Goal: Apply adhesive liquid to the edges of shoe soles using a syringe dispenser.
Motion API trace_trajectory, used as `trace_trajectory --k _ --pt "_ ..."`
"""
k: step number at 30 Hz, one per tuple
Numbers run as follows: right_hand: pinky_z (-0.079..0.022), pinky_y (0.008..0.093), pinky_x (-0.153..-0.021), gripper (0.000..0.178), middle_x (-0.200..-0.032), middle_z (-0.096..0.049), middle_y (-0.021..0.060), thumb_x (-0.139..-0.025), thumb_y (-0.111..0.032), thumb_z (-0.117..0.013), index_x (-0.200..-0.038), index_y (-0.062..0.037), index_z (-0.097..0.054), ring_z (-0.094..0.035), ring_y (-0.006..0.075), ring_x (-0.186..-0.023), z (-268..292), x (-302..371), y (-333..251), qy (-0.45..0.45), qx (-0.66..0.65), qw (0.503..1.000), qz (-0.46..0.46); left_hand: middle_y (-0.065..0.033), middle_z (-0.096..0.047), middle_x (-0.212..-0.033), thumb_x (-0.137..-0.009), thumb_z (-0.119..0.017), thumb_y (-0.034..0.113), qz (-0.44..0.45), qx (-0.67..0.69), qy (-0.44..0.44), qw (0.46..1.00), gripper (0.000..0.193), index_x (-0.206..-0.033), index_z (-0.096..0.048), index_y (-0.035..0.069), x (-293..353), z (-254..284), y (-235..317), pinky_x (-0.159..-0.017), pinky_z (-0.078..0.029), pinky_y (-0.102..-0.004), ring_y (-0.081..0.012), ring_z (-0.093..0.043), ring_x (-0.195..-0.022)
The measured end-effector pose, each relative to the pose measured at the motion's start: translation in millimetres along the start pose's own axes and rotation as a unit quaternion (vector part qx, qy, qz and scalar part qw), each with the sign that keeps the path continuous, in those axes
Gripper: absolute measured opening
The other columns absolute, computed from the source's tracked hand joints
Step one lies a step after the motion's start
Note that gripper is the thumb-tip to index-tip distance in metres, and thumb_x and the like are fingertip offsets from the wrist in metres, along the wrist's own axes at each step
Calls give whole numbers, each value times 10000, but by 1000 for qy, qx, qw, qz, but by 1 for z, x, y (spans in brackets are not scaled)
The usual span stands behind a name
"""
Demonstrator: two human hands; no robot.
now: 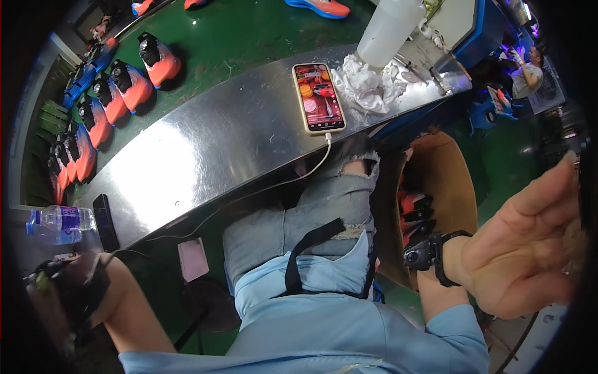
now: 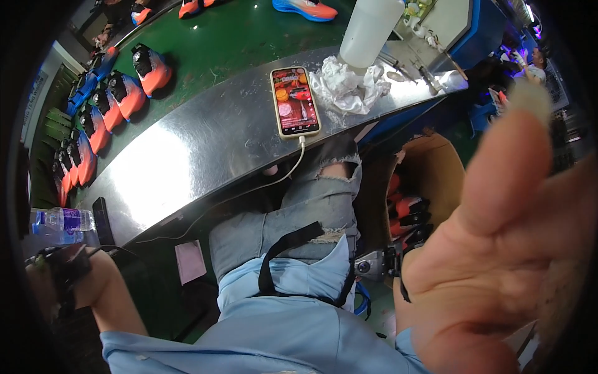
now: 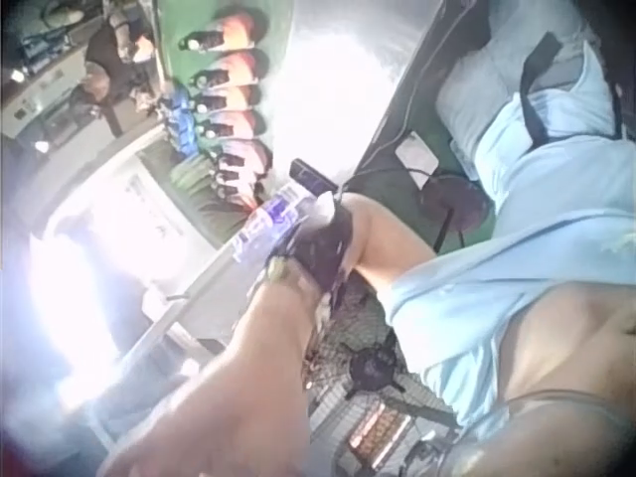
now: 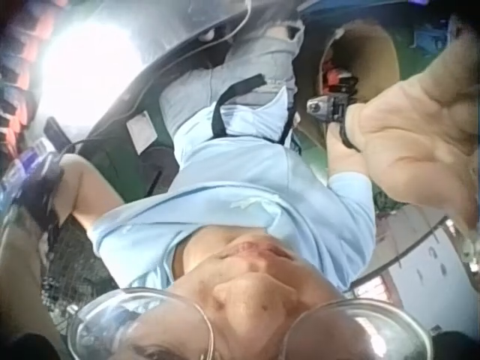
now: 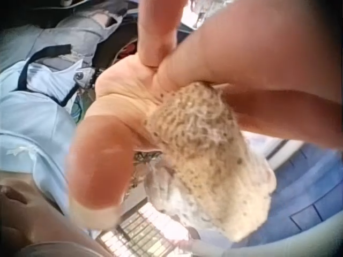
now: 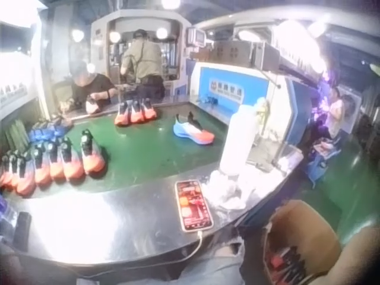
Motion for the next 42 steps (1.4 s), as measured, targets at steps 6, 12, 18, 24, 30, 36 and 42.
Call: trace_trajectory --k 6,12,18,24,30,36,42 --pt "-71 471 -1105 652 -1394 -156 251 -853 -228 -555 -1290 109 -208 -103 364 -1310 -5 3 5 -13 -158 987 -7 -128 -552 -955 -738 -583 41 45 -136 17 990 248 -978 -547 -14 11 18 -30 -766 -405 -307 -195 -515 -862" --pt "-81 451 -1113 494 -1396 -112 267 -907 -100 -375 -1271 165 -171 -129 317 -1313 -17 -3 8 8 113 994 10 -137 -530 -1010 -724 -598 34 71 -243 35 967 311 -1023 -524 -10 16 31 -52 -810 -382 -320 -208 -492 -922" --pt "40 523 -1087 489 -1408 -153 207 -913 -126 -306 -1293 146 -159 -139 248 -1324 -61 7 31 -124 -375 915 -81 -145 -507 -1065 -709 -612 26 82 -328 33 941 377 -1068 -500 -5 13 38 -56 -853 -359 -334 -221 -469 -982" --pt "88 590 -1046 506 -1425 -147 180 -922 -213 -302 -1318 82 -192 -134 226 -1336 -45 9 28 -45 -246 968 -32 -154 -485 -1120 -695 -626 19 51 -406 12 912 444 -1113 -477 -1 5 45 -46 -897 -336 -347 -235 -446 -1042" --pt "6 594 -1052 470 -1404 -211 201 -911 -253 -356 -1317 -27 -288 -205 289 -1318 -41 19 55 -131 -264 948 -123 -162 -462 -1176 -680 -640 11 -11 -488 9 873 513 -1157 -454 4 6 45 -23 -940 -313 -360 -248 -423 -1101" --pt "-399 464 -891 537 -1220 -434 151 -849 -440 -493 -1238 -98 -354 -429 302 -1136 20 52 113 -59 57 966 -246 -171 -439 -1231 -665 -655 4 -107 -607 112 780 582 -1202 -431 8 29 56 36 -983 -290 -374 -261 -400 -1161" --pt "-435 274 -624 479 -968 -505 88 -867 -507 -417 -1091 -83 -421 -494 185 -902 91 99 162 16 76 918 -390 -179 -417 -1286 -651 -669 -4 72 -644 189 737 652 -1247 -407 12 102 92 -14 -1027 -267 -387 -275 -378 -1221"
Point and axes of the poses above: each hand's wrist, its own x-axis away from the middle knuckle, its own z-axis out of the back of the hand, y = z × x, the point moved 9 cm from there along -x, towards the middle knuckle
